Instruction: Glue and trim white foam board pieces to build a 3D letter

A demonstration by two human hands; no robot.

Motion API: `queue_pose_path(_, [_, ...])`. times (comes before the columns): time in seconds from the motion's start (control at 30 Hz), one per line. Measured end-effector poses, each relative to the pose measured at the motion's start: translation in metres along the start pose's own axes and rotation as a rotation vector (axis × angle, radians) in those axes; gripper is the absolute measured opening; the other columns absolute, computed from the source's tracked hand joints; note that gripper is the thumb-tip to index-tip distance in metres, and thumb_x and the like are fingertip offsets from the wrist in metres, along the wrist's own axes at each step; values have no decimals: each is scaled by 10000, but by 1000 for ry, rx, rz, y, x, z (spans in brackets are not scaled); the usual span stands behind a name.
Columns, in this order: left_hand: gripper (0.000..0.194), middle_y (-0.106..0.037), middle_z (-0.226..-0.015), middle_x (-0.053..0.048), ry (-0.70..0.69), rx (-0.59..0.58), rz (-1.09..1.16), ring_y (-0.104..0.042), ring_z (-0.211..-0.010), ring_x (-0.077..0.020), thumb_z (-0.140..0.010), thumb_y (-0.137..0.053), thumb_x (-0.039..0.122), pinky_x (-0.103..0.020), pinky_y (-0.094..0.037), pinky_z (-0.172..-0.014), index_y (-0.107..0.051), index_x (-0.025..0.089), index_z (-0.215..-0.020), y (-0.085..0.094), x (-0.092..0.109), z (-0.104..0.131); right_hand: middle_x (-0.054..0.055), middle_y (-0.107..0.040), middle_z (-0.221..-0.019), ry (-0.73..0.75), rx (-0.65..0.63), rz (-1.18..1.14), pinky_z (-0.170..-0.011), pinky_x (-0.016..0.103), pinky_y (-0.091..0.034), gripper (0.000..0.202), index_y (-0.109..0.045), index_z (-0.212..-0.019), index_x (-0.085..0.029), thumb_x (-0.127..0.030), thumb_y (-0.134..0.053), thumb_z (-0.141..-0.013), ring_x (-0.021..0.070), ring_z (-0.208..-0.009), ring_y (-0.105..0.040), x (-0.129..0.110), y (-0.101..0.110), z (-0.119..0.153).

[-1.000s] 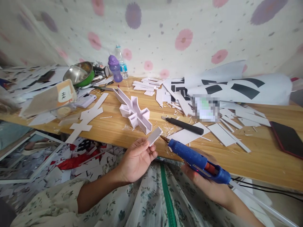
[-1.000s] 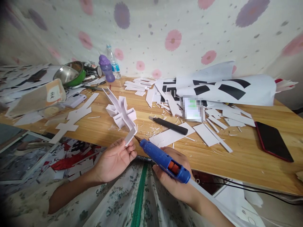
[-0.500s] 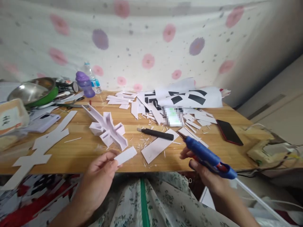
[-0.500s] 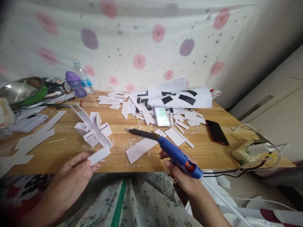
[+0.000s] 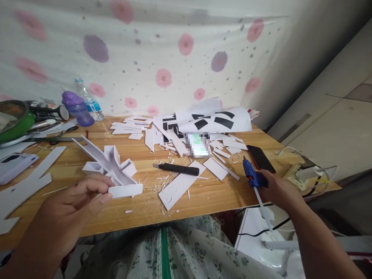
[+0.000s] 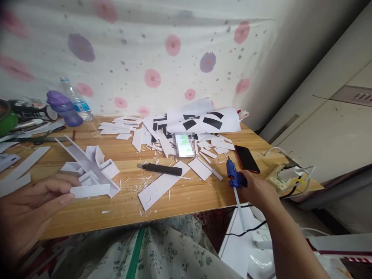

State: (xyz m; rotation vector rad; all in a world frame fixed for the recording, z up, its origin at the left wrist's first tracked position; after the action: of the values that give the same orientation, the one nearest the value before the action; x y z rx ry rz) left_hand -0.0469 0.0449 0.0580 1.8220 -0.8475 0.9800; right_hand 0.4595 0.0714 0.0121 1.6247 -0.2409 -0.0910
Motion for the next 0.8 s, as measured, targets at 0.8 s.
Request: queue_pose_path(0.8, [90,-660,-821,9,-208,-173,-76,-593,-811,-185,-699,-650,275,-283,-403,-783,-610,221,-639,-5,23,-15,41,-633,-1040,545,841,-964,-877,478,-489,311,-581,-1080,-333,-155,-510,-835,271,-1024,-605,-156,105,71])
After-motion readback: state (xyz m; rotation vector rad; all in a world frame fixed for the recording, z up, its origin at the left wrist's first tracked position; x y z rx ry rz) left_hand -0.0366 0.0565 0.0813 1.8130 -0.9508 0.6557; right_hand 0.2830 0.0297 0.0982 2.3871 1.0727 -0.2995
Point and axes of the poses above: each hand's wrist, its own z-axis away from the middle knuckle, its own y-axis out of the back of the hand, x = y × z, the point moved 3 cm from there along -z, towards the middle knuckle
